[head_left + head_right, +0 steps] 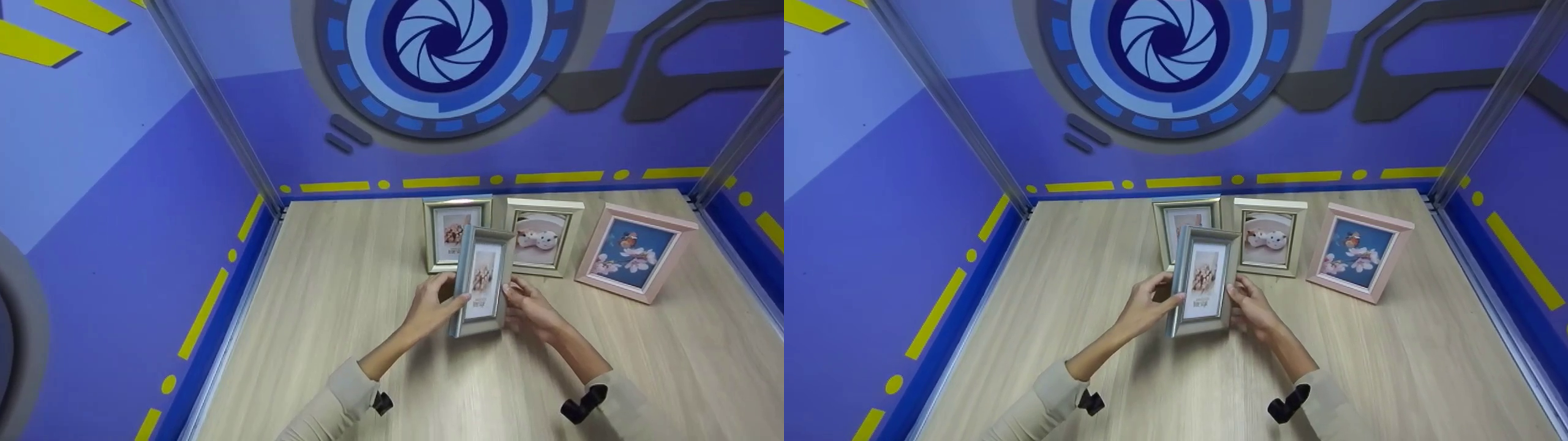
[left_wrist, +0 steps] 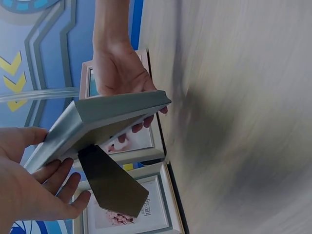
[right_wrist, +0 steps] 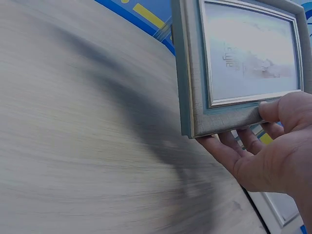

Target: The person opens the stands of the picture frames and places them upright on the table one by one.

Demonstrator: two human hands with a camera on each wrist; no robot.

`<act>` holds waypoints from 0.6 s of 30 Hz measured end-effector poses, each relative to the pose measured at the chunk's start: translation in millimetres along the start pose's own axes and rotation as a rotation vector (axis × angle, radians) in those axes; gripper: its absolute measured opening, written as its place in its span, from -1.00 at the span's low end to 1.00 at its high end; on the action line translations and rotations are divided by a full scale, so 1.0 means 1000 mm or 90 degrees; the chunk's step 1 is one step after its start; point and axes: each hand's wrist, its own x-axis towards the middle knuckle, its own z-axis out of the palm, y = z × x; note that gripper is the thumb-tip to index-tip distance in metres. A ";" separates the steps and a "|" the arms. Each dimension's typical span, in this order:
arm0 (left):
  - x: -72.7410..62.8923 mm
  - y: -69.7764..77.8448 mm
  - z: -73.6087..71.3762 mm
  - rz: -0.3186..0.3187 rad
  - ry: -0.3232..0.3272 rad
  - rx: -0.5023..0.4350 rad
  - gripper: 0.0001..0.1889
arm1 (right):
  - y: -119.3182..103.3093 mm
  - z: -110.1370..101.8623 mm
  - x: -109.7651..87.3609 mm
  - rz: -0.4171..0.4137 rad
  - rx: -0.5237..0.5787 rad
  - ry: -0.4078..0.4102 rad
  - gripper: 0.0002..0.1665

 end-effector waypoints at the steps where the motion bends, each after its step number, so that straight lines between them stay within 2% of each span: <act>1: 0.000 -0.001 0.000 -0.004 0.003 -0.007 -0.62 | -0.001 -0.001 0.000 -0.006 -0.005 0.006 -0.21; 10: 0.004 -0.011 -0.004 0.001 0.011 -0.052 -0.68 | -0.016 -0.005 -0.001 -0.041 -0.040 0.048 -0.25; 14: 0.004 -0.017 -0.007 0.002 0.021 -0.028 -0.70 | -0.020 -0.002 0.000 -0.046 -0.077 0.069 -0.25; 18: 0.003 -0.024 -0.010 -0.015 0.027 -0.007 -0.70 | -0.021 0.002 0.001 -0.046 -0.106 0.091 -0.24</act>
